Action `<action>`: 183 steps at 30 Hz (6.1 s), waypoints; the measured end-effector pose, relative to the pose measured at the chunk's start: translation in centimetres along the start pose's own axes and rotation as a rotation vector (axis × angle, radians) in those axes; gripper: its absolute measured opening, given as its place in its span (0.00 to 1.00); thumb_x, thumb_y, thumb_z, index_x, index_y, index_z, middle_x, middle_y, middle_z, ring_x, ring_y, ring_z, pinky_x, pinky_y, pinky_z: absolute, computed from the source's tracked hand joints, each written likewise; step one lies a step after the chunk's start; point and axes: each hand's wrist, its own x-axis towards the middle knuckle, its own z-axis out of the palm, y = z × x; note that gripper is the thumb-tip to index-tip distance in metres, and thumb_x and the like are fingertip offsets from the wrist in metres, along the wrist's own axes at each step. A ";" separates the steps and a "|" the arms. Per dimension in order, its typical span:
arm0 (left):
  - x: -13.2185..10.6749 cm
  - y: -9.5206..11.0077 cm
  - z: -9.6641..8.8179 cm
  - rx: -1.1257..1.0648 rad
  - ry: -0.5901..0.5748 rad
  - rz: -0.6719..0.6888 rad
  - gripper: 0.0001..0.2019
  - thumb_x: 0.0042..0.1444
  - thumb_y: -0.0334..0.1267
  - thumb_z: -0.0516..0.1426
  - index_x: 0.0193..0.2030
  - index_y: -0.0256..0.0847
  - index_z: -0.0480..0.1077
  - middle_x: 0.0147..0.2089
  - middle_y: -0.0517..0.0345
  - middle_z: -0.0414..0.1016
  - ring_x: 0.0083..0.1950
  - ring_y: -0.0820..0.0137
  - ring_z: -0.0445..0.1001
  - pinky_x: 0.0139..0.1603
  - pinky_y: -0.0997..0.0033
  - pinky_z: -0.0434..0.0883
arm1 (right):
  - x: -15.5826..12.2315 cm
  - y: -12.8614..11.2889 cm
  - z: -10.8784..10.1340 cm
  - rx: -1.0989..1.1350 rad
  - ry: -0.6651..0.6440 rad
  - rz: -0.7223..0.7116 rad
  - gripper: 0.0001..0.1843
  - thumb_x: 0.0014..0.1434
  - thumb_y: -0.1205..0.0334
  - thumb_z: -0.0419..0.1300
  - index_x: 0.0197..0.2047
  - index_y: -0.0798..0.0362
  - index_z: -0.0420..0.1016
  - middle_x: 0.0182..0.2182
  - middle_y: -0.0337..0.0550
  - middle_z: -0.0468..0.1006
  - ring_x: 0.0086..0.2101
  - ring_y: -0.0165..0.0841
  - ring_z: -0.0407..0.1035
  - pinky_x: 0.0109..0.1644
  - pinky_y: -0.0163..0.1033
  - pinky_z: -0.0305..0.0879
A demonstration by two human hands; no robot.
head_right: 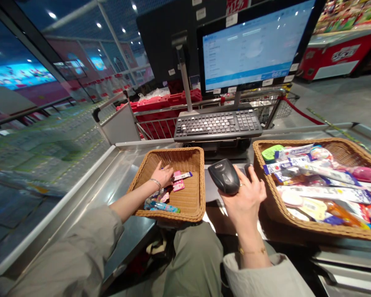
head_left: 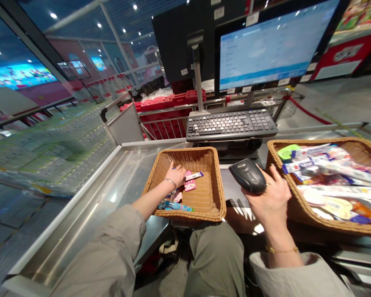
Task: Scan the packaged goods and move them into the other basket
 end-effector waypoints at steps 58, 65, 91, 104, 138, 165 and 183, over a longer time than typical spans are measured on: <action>0.9 4.6 -8.6 -0.078 0.748 0.024 0.14 0.71 0.34 0.51 0.58 0.46 0.73 0.53 0.51 0.82 0.61 0.55 0.76 0.71 0.26 0.22 | -0.8 0.5 0.9 -0.007 -0.023 -0.068 0.14 0.53 0.55 0.60 0.41 0.50 0.79 0.54 0.49 0.80 0.65 0.53 0.58 0.66 0.70 0.46; 1.9 6.4 -9.6 -0.082 0.786 0.049 0.14 0.72 0.36 0.50 0.57 0.45 0.72 0.52 0.51 0.83 0.62 0.55 0.76 0.71 0.26 0.21 | -0.8 0.5 0.6 -0.020 -0.050 -0.063 0.14 0.53 0.56 0.60 0.41 0.49 0.80 0.54 0.48 0.80 0.66 0.52 0.57 0.67 0.69 0.43; 3.3 7.8 -9.7 -0.024 0.978 0.116 0.10 0.70 0.33 0.54 0.53 0.43 0.75 0.47 0.53 0.85 0.57 0.58 0.79 0.73 0.30 0.26 | -0.7 1.0 0.3 0.003 -0.022 -0.072 0.14 0.54 0.57 0.59 0.42 0.48 0.80 0.53 0.44 0.81 0.65 0.52 0.59 0.66 0.68 0.43; 3.4 8.8 -10.6 -0.071 0.957 0.109 0.10 0.70 0.37 0.53 0.52 0.44 0.76 0.47 0.55 0.85 0.56 0.57 0.80 0.73 0.27 0.27 | -0.6 1.5 -0.1 -0.020 -0.001 -0.083 0.14 0.55 0.57 0.59 0.44 0.48 0.78 0.52 0.44 0.81 0.64 0.53 0.60 0.66 0.68 0.43; 7.7 15.3 -15.7 -0.149 1.004 0.262 0.11 0.70 0.37 0.54 0.54 0.43 0.75 0.50 0.53 0.84 0.58 0.59 0.79 0.74 0.30 0.26 | 0.7 5.7 -6.8 -0.060 0.270 0.118 0.25 0.58 0.47 0.60 0.53 0.54 0.75 0.50 0.56 0.79 0.63 0.53 0.61 0.67 0.65 0.46; 13.5 24.3 -17.4 -0.232 1.009 0.441 0.12 0.70 0.34 0.53 0.54 0.45 0.75 0.52 0.54 0.83 0.59 0.59 0.78 0.73 0.30 0.24 | 0.9 10.9 -11.7 -0.132 0.586 0.332 0.27 0.49 0.48 0.68 0.47 0.59 0.79 0.49 0.60 0.79 0.59 0.58 0.67 0.62 0.63 0.61; 15.9 27.8 -16.6 -0.336 0.874 0.390 0.18 0.71 0.41 0.51 0.63 0.42 0.70 0.62 0.47 0.76 0.63 0.58 0.75 0.76 0.35 0.32 | 0.9 11.9 -11.3 -0.144 0.539 0.300 0.30 0.49 0.47 0.68 0.49 0.60 0.79 0.52 0.64 0.78 0.60 0.57 0.67 0.64 0.63 0.60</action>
